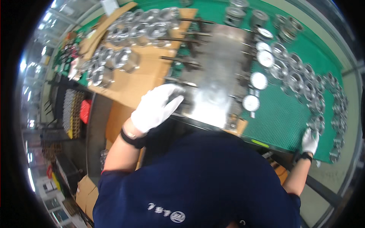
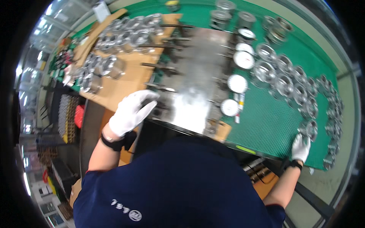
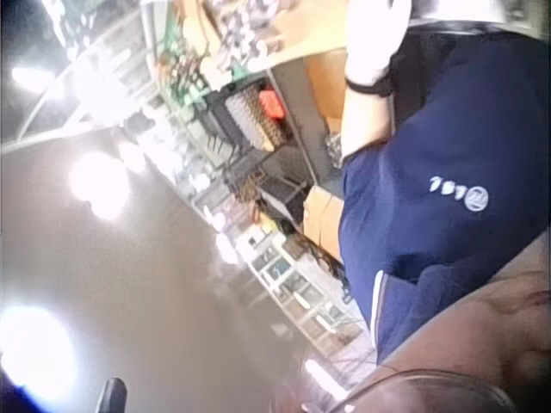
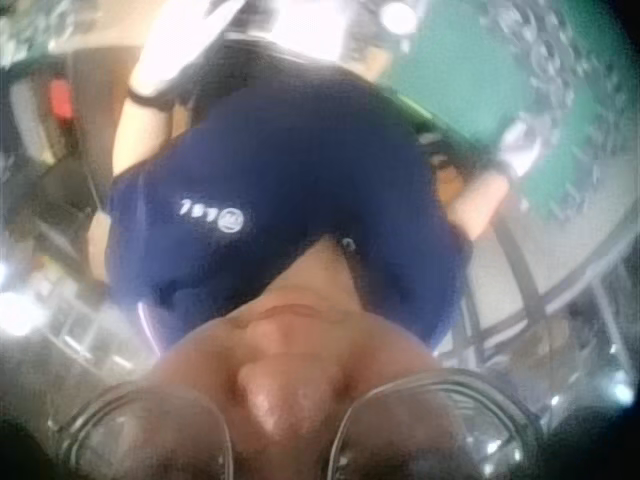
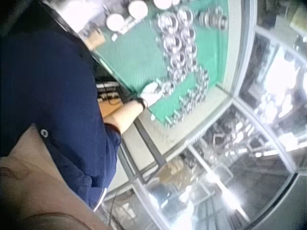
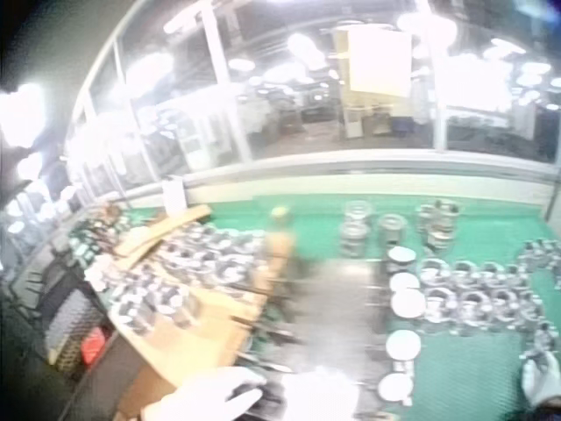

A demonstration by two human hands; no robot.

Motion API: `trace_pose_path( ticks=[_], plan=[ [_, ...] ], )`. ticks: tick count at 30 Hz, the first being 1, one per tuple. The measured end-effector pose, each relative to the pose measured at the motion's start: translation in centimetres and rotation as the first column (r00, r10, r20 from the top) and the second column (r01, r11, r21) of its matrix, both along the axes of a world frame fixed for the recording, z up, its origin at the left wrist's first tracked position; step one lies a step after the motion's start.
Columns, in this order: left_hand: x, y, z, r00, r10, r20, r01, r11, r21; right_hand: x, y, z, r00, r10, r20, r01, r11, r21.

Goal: Inspecting metal pistons using dial gauges and sorting them into storage bins.

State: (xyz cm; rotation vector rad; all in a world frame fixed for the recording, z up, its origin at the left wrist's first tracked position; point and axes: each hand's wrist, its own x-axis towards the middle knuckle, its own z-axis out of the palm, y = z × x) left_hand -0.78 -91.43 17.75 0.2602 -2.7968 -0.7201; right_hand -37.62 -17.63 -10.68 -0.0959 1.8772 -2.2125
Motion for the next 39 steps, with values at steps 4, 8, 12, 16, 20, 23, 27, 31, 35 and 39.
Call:
trace_pose_path(
  ticks=[4,8,12,16,20,23,27,31,35,39],
  plan=[
    [4.3,-7.1,-1.7,0.957,0.288,-0.041,-0.288,0.920,-0.264,5.6,-11.7,0.0,0.798,-0.227,0.558,0.438,0.855,-0.279],
    [8.1,-20.8,-3.3,0.883,0.455,-0.116,-0.463,0.799,-0.384,12.1,-7.8,-1.4,0.903,-0.223,0.366,0.314,0.926,-0.209],
    [12.8,-33.3,-3.9,0.802,0.590,0.097,-0.477,0.729,-0.490,16.1,-16.2,5.5,0.761,-0.413,0.500,0.553,0.815,-0.170],
    [11.7,-35.9,-2.8,0.783,0.565,0.261,-0.204,0.628,-0.751,19.2,-17.1,6.8,0.782,-0.487,0.389,0.571,0.810,-0.133],
    [11.4,-37.9,-3.6,0.770,0.516,0.376,0.016,0.574,-0.819,21.9,-17.3,6.3,0.828,-0.446,0.341,0.500,0.862,-0.086],
    [12.5,-40.1,-5.2,0.888,0.372,0.269,0.052,0.502,-0.863,23.3,-22.0,8.5,0.752,-0.488,0.444,0.569,0.820,-0.062],
    [10.7,-36.7,-2.6,0.834,0.410,0.370,0.110,0.534,-0.838,24.3,-20.4,8.8,0.774,-0.441,0.454,0.528,0.845,-0.080],
    [12.0,-31.4,-1.1,0.674,0.455,0.582,0.273,0.579,-0.768,23.6,-22.3,11.1,0.801,-0.454,0.389,0.493,0.870,0.000],
    [14.8,-26.1,-0.7,0.797,0.275,0.538,0.249,0.661,-0.708,21.5,-23.1,12.0,0.838,-0.445,0.316,0.455,0.889,0.046],
    [12.9,-20.1,0.9,0.860,0.108,0.499,0.276,0.723,-0.633,18.3,-23.6,12.5,0.879,-0.394,0.269,0.395,0.917,0.052]
  ],
)
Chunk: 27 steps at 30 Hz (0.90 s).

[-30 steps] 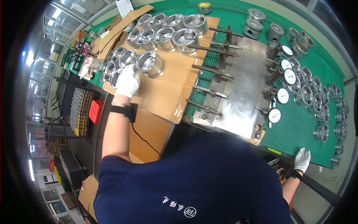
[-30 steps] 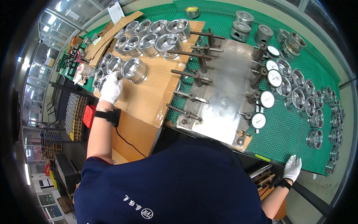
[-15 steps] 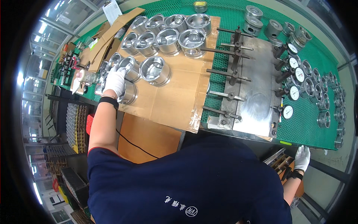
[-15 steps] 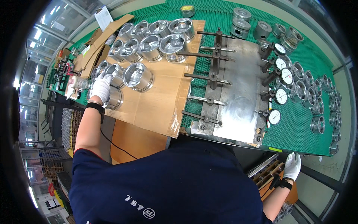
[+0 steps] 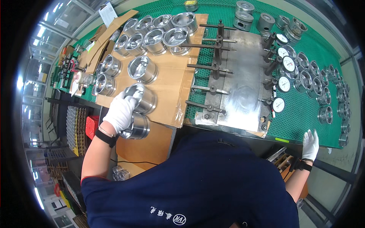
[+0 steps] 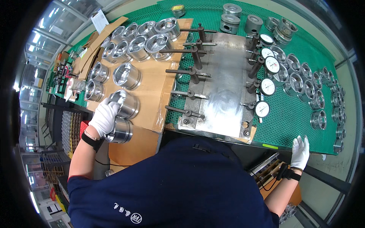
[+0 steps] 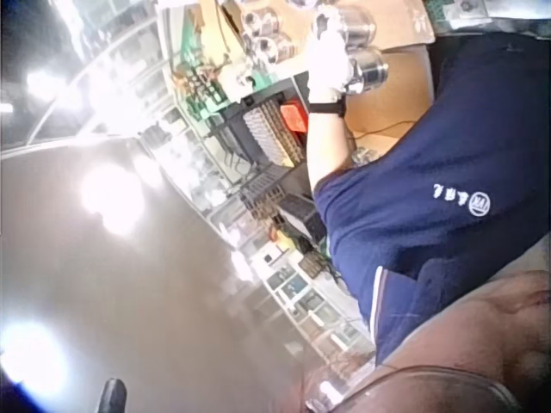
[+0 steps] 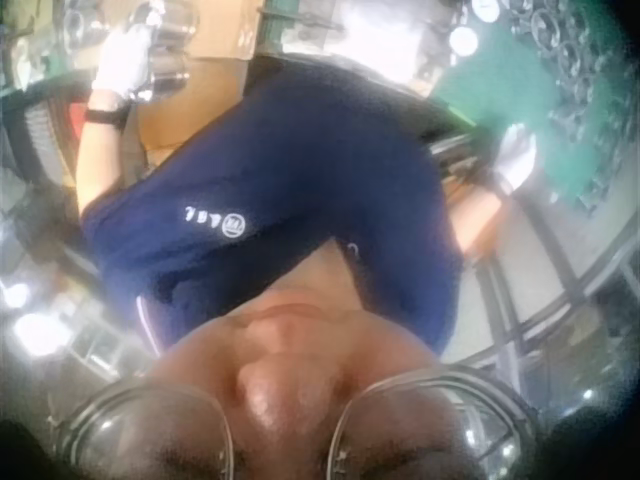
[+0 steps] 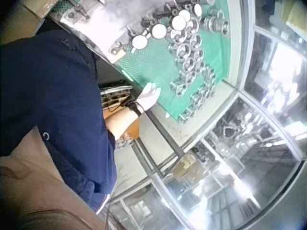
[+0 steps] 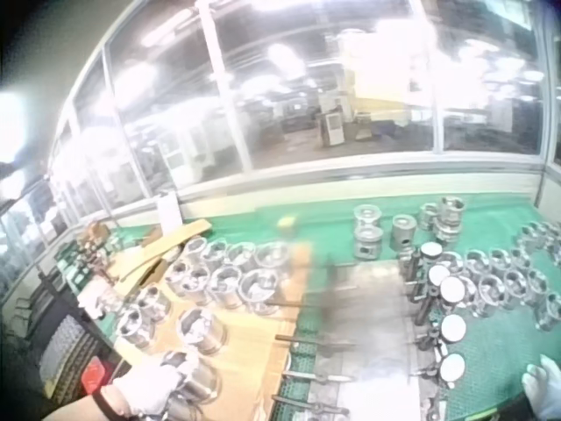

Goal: Inspecting metal pistons using dial gauges and sorting them into storage bins.

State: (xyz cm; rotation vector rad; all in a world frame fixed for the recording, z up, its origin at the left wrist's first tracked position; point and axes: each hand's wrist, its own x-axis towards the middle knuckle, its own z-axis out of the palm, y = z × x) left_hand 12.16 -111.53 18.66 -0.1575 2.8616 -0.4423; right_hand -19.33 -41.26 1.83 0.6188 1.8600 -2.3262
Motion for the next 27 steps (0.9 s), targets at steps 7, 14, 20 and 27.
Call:
trace_pose_path(
  ticks=[7,14,20,27],
  plan=[
    [-6.7,4.1,0.5,0.994,-0.087,-0.065,0.086,0.996,-0.020,-4.0,-3.4,3.4,0.989,0.142,-0.040,-0.142,0.990,-0.011],
    [-8.9,4.1,-2.1,0.987,-0.054,-0.152,0.051,0.998,-0.020,-4.3,-4.1,4.5,0.963,0.259,-0.071,-0.255,0.965,0.061],
    [-4.3,8.6,-0.8,0.823,0.126,-0.553,0.019,0.968,0.249,-3.3,-6.9,6.9,0.931,0.344,-0.123,-0.318,0.928,0.196],
    [-7.1,15.3,-0.6,0.483,0.667,-0.568,0.567,0.256,0.783,3.1,-24.4,14.7,0.476,0.833,-0.282,-0.833,0.530,0.160]
  ],
)
